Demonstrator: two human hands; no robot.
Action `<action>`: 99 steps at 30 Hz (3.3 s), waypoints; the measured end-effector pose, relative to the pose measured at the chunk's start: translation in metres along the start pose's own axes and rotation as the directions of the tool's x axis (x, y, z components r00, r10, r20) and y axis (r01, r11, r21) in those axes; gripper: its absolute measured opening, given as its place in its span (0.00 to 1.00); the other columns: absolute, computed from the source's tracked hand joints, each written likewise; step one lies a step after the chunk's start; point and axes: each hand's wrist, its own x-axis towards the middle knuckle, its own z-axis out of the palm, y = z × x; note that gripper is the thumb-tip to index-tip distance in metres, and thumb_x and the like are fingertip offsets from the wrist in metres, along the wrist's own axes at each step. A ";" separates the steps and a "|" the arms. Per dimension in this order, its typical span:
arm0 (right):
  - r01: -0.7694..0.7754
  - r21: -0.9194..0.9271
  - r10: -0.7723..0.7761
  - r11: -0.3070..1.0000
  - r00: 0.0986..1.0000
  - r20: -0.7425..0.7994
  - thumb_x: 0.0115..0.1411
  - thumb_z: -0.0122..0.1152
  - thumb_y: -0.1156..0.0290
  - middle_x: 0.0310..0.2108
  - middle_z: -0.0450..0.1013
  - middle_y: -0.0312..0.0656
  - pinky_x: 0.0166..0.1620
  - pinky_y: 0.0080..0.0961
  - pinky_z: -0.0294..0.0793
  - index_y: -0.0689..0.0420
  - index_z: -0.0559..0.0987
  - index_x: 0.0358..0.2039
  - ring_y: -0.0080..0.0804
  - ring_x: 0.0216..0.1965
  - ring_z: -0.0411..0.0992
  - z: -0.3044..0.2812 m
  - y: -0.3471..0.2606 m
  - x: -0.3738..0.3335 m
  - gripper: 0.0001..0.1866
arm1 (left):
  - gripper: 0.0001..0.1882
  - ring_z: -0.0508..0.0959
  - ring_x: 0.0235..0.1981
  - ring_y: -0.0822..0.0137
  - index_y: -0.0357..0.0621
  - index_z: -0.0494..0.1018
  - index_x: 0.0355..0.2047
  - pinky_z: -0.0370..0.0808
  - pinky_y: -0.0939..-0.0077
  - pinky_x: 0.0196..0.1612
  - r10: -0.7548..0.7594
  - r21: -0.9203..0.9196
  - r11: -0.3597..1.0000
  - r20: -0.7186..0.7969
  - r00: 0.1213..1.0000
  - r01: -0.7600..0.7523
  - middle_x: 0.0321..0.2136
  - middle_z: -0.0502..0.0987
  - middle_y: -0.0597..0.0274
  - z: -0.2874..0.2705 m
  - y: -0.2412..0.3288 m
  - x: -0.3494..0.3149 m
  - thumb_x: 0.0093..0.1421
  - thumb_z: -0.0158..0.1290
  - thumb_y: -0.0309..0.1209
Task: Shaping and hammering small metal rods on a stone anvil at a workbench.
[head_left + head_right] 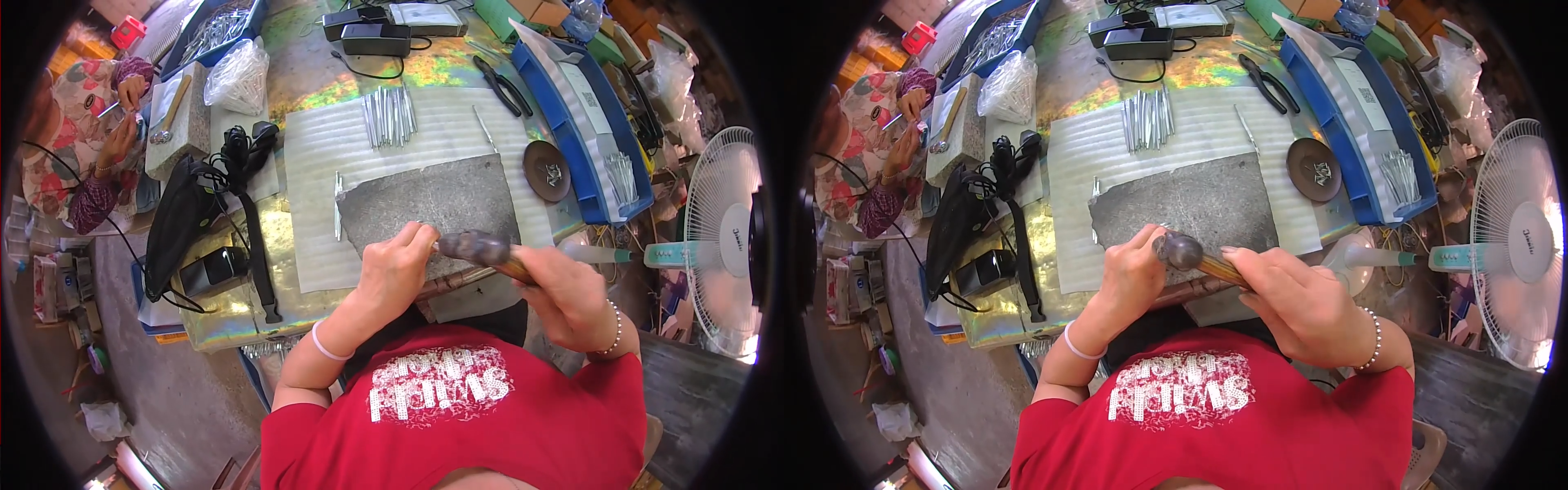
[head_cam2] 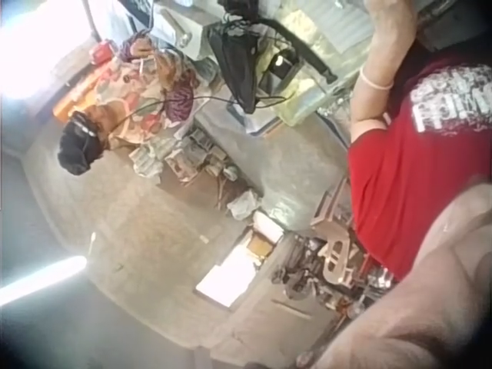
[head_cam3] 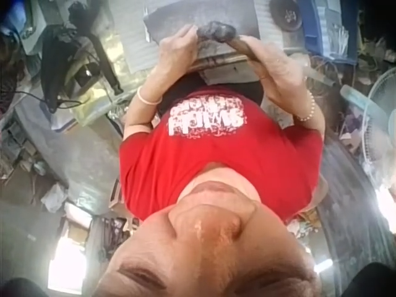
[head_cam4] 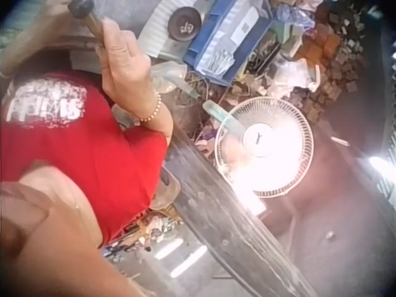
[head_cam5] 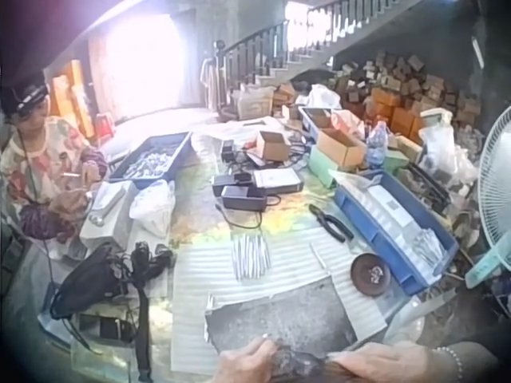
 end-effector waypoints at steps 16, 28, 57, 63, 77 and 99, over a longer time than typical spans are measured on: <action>0.081 0.019 -0.081 0.997 0.997 -0.020 0.49 0.57 0.88 0.40 0.72 0.53 0.30 0.27 0.75 0.70 0.64 0.53 0.41 0.29 0.73 -0.013 -0.009 0.005 0.28 | 0.09 0.74 0.18 0.55 0.44 0.67 0.29 0.70 0.66 0.18 0.020 -0.023 1.000 -0.005 1.000 -0.020 0.23 0.69 0.58 0.006 -0.006 -0.003 0.48 0.49 0.19; -0.091 -0.063 0.079 0.994 0.980 -0.181 0.45 0.61 0.83 0.33 0.74 0.53 0.24 0.24 0.72 0.71 0.72 0.45 0.37 0.28 0.74 -0.010 -0.022 -0.014 0.23 | 0.08 0.74 0.18 0.55 0.45 0.67 0.30 0.70 0.66 0.18 -0.023 -0.055 0.998 0.025 0.999 0.025 0.24 0.69 0.59 -0.001 -0.002 0.000 0.49 0.50 0.20; -0.289 -0.261 0.285 0.921 0.957 -0.054 0.53 0.56 0.74 0.34 0.68 0.49 0.39 0.34 0.69 0.61 0.70 0.45 0.45 0.35 0.69 0.057 0.102 0.008 0.17 | 0.09 0.79 0.22 0.69 0.36 0.67 0.41 0.76 0.84 0.26 -0.470 -0.939 -0.209 0.341 0.814 0.273 0.33 0.76 0.50 -0.041 -0.002 0.002 0.65 0.45 0.30; -0.476 -0.310 0.456 0.823 0.879 -0.141 0.53 0.54 0.67 0.33 0.74 0.55 0.39 0.41 0.71 0.62 0.71 0.42 0.53 0.37 0.72 0.050 0.237 0.078 0.17 | 0.18 0.77 0.21 0.69 0.40 0.57 0.50 0.75 0.83 0.25 -0.478 -0.902 0.063 0.348 0.807 0.426 0.30 0.76 0.50 -0.043 0.005 0.001 0.63 0.47 0.29; -0.286 0.069 0.293 0.956 0.947 -0.129 0.55 0.48 0.71 0.22 0.71 0.42 0.26 0.25 0.67 0.62 0.71 0.30 0.27 0.23 0.69 0.010 0.148 0.086 0.07 | 0.12 0.76 0.25 0.72 0.30 0.69 0.44 0.73 0.82 0.28 -0.470 -0.865 0.249 0.285 0.835 0.435 0.24 0.75 0.58 -0.046 0.013 -0.019 0.63 0.47 0.27; -0.127 0.466 0.225 0.875 0.961 -0.160 0.52 0.63 0.78 0.22 0.71 0.41 0.23 0.20 0.68 0.62 0.77 0.32 0.27 0.20 0.71 0.083 0.019 0.023 0.06 | 0.07 0.76 0.31 0.79 0.33 0.68 0.38 0.73 0.87 0.34 -0.415 -0.858 0.357 0.210 0.885 0.370 0.29 0.77 0.62 -0.023 0.035 -0.035 0.59 0.50 0.19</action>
